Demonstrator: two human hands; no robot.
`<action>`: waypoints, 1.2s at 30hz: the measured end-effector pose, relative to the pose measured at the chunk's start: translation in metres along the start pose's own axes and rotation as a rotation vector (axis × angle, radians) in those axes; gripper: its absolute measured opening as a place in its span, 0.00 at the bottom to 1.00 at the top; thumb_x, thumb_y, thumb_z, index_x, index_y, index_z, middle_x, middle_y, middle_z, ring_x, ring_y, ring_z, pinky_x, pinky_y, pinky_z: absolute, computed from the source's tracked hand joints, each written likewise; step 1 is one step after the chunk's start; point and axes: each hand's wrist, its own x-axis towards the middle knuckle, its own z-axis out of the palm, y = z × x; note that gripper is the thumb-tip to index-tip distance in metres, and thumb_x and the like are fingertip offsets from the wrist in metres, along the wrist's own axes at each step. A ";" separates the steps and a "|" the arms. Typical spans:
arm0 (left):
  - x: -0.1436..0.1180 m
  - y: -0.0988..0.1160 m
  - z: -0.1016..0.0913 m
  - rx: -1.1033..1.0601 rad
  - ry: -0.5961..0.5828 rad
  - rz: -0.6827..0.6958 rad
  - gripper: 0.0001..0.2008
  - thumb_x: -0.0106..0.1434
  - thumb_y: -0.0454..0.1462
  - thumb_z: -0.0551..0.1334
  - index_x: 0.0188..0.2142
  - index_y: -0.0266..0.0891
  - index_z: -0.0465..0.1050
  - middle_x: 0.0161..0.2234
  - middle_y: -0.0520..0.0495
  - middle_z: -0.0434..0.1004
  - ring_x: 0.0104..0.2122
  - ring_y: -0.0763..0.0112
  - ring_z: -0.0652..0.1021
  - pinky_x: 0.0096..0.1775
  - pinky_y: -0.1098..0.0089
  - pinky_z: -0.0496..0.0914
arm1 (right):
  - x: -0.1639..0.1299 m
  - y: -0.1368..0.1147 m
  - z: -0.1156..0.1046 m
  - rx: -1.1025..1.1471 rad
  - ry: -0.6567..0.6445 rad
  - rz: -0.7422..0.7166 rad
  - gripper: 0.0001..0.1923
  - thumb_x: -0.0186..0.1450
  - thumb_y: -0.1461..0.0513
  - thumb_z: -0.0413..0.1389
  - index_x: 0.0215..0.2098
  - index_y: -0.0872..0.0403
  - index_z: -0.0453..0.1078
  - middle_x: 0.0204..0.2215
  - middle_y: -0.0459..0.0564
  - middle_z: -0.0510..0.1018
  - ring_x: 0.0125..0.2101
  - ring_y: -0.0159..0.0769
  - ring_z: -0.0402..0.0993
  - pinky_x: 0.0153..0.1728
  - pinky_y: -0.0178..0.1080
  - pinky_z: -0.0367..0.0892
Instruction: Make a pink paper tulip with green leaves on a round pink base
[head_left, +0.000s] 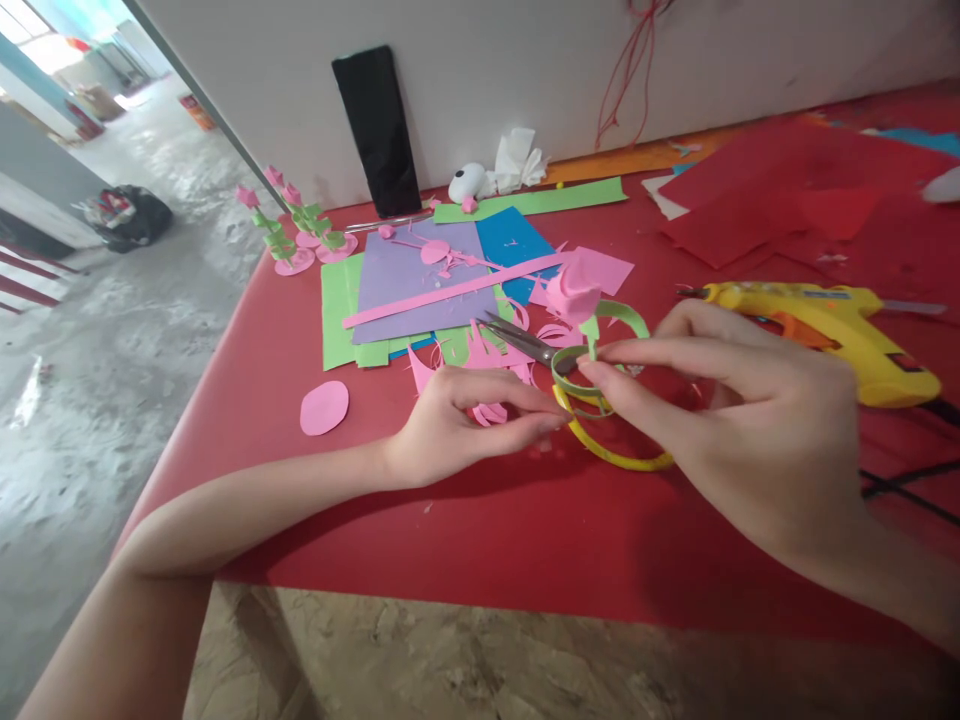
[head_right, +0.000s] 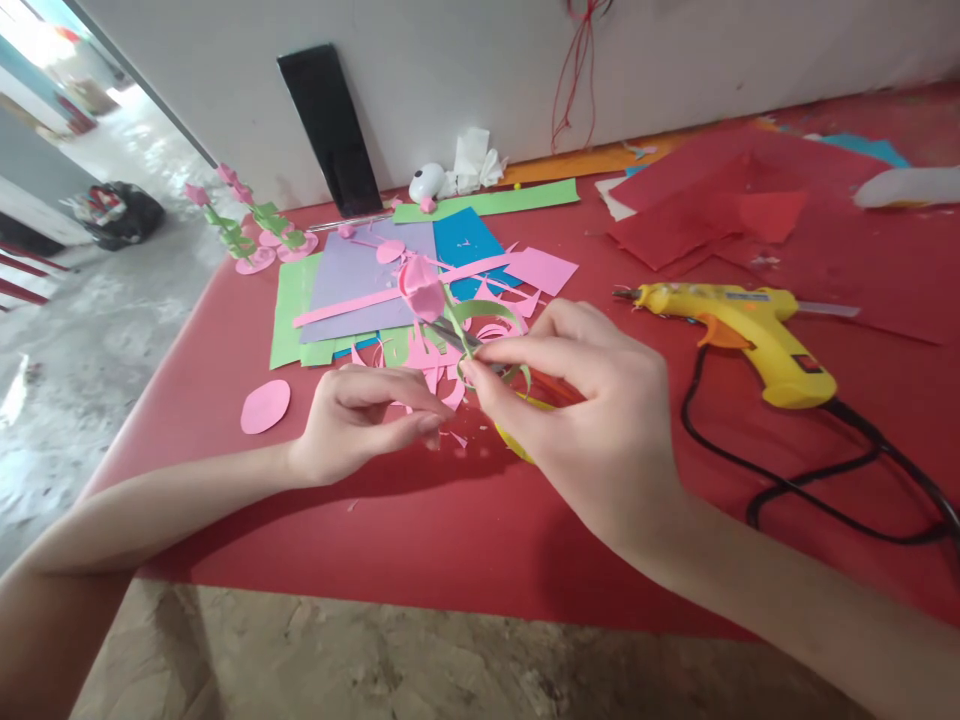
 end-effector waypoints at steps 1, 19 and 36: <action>0.001 -0.001 -0.001 -0.013 0.013 -0.039 0.04 0.58 0.34 0.65 0.28 0.37 0.79 0.22 0.50 0.81 0.22 0.78 0.79 0.27 0.78 0.74 | 0.002 0.002 -0.001 -0.049 0.030 -0.060 0.03 0.61 0.64 0.59 0.29 0.53 0.75 0.21 0.44 0.65 0.23 0.24 0.61 0.25 0.32 0.58; 0.034 -0.007 -0.001 0.068 0.092 -0.267 0.14 0.59 0.46 0.63 0.26 0.36 0.72 0.22 0.52 0.75 0.18 0.83 0.68 0.22 0.76 0.63 | 0.017 0.005 -0.021 -0.614 0.332 -0.590 0.06 0.59 0.63 0.62 0.24 0.54 0.74 0.18 0.47 0.66 0.27 0.34 0.55 0.29 0.40 0.52; 0.054 0.002 0.008 -0.048 0.329 -0.220 0.08 0.59 0.35 0.59 0.40 0.39 0.68 0.43 0.49 0.73 0.39 0.78 0.71 0.42 0.76 0.67 | 0.039 0.017 -0.029 0.611 -0.145 0.473 0.12 0.49 0.51 0.66 0.25 0.50 0.77 0.28 0.47 0.78 0.40 0.34 0.75 0.44 0.37 0.70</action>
